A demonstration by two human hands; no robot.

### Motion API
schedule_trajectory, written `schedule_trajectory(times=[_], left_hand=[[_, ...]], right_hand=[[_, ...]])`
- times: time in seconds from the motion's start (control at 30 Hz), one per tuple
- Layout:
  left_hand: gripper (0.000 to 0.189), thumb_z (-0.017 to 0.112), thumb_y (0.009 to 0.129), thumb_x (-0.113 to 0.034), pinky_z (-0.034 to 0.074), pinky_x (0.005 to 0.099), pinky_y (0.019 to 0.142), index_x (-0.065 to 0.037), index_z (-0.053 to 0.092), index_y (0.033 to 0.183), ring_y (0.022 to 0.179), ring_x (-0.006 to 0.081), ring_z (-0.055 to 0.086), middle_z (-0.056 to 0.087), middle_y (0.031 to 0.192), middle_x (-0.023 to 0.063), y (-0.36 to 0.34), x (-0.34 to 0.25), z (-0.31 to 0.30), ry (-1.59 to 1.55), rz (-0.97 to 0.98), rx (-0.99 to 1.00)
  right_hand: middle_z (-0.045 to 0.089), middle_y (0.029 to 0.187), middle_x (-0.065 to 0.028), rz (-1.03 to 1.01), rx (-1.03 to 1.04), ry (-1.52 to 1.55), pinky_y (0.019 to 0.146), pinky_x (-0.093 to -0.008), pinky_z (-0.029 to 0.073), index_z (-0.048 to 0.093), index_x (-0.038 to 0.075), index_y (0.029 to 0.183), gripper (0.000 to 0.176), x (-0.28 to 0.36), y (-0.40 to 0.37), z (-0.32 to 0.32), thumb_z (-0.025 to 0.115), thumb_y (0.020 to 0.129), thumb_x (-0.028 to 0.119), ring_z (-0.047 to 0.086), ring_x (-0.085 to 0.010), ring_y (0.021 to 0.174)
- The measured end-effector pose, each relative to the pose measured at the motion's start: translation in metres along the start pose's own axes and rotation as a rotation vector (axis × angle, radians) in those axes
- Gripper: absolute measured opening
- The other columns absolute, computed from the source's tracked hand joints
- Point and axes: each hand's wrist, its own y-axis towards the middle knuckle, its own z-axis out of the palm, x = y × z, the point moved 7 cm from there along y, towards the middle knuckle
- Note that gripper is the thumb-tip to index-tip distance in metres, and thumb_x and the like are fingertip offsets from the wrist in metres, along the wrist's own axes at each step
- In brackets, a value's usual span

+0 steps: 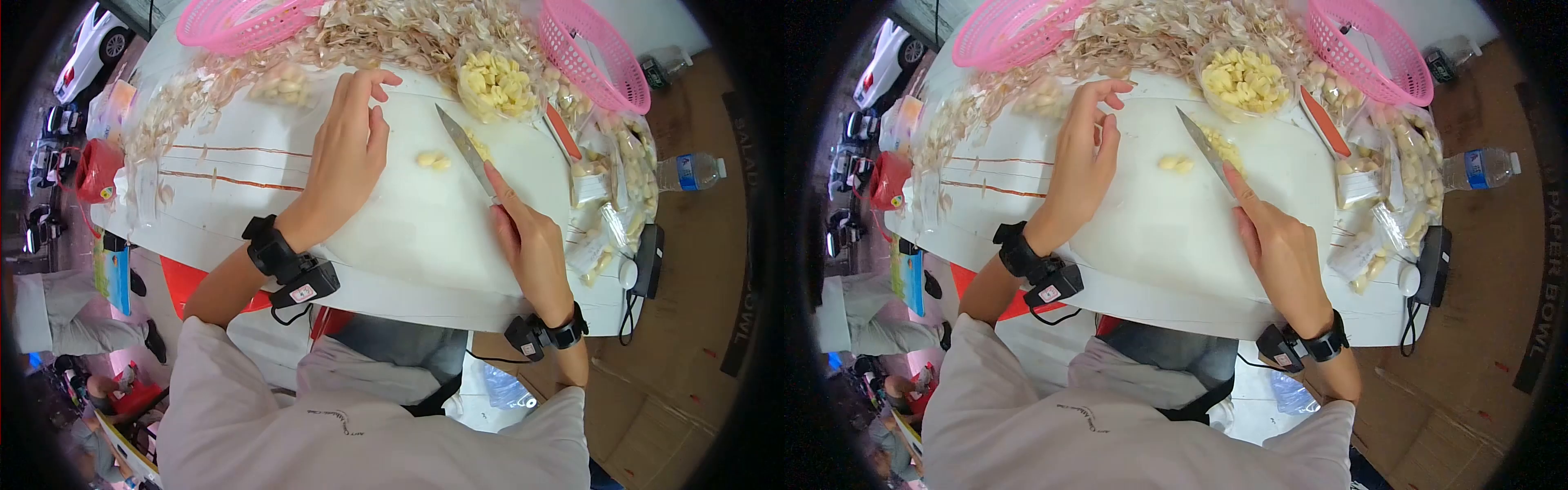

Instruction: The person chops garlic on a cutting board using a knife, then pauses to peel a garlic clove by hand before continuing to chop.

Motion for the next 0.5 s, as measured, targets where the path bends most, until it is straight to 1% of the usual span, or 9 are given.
schedule_trajectory(times=[0.1,0.17,0.2,0.27,0.4,0.47,0.5], left_hand=[[0.042,0.042,0.087,0.011,0.040,0.0226,0.063,-0.005,0.049,0.126,0.069,0.0094,0.047,0.051,0.102,0.0058,0.000,0.013,0.003,-0.072,-0.032,0.012],[0.045,0.039,0.085,0.013,0.040,0.0211,0.062,-0.004,0.048,0.126,0.070,0.0081,0.048,0.051,0.105,0.0062,0.000,0.020,0.009,-0.124,-0.068,0.060],[0.045,0.039,0.085,0.013,0.040,0.0211,0.062,-0.004,0.048,0.126,0.070,0.0081,0.048,0.051,0.105,0.0062,0.000,0.022,0.010,-0.131,-0.066,0.051],[0.048,0.037,0.083,0.014,0.041,0.0214,0.063,-0.003,0.047,0.126,0.070,0.0088,0.050,0.051,0.107,0.0071,-0.001,0.029,0.016,-0.300,-0.115,0.080],[0.050,0.035,0.081,0.015,0.043,0.0218,0.065,-0.004,0.046,0.126,0.071,0.0090,0.052,0.052,0.108,0.0076,0.000,0.036,0.020,-0.378,-0.141,0.053],[0.051,0.035,0.080,0.015,0.045,0.0225,0.068,-0.004,0.047,0.125,0.072,0.0094,0.054,0.054,0.111,0.0085,0.002,0.035,0.016,-0.428,-0.126,0.003],[0.051,0.035,0.080,0.015,0.045,0.0225,0.068,-0.004,0.047,0.125,0.072,0.0094,0.054,0.054,0.111,0.0085,0.005,0.035,0.014,-0.433,-0.121,0.003]], right_hand=[[0.064,0.076,-0.0145,-0.013,-0.023,-0.009,0.056,-0.0410,0.049,0.047,0.023,0.144,0.059,-0.001,-0.001,0.004,0.062,0.090,0.006,0.061,-0.0318,0.061],[0.065,0.077,-0.0160,-0.094,-0.016,-0.011,0.058,-0.0418,0.049,0.047,0.022,0.144,0.058,0.005,-0.002,0.004,0.062,0.089,0.006,0.062,-0.0329,0.063],[0.065,0.077,-0.0160,-0.100,-0.015,-0.021,0.058,-0.0418,0.049,0.047,0.022,0.144,0.058,0.005,-0.002,0.003,0.062,0.089,0.006,0.062,-0.0329,0.063],[0.066,0.078,-0.0164,-0.025,0.031,0.066,0.060,-0.0425,0.049,0.048,0.021,0.143,0.057,0.000,-0.001,0.004,0.061,0.090,0.007,0.063,-0.0335,0.065],[0.066,0.079,-0.0174,-0.033,0.063,0.007,0.061,-0.0426,0.050,0.049,0.020,0.142,0.056,0.006,0.002,0.002,0.062,0.090,0.007,0.064,-0.0339,0.067],[0.066,0.079,-0.0184,-0.112,0.035,0.001,0.061,-0.0427,0.050,0.050,0.020,0.142,0.055,0.015,0.001,0.001,0.061,0.090,0.007,0.064,-0.0345,0.067],[0.066,0.079,-0.0184,-0.111,0.031,-0.004,0.061,-0.0427,0.050,0.050,0.020,0.142,0.055,0.018,0.001,-0.001,0.061,0.090,0.007,0.064,-0.0345,0.067]])
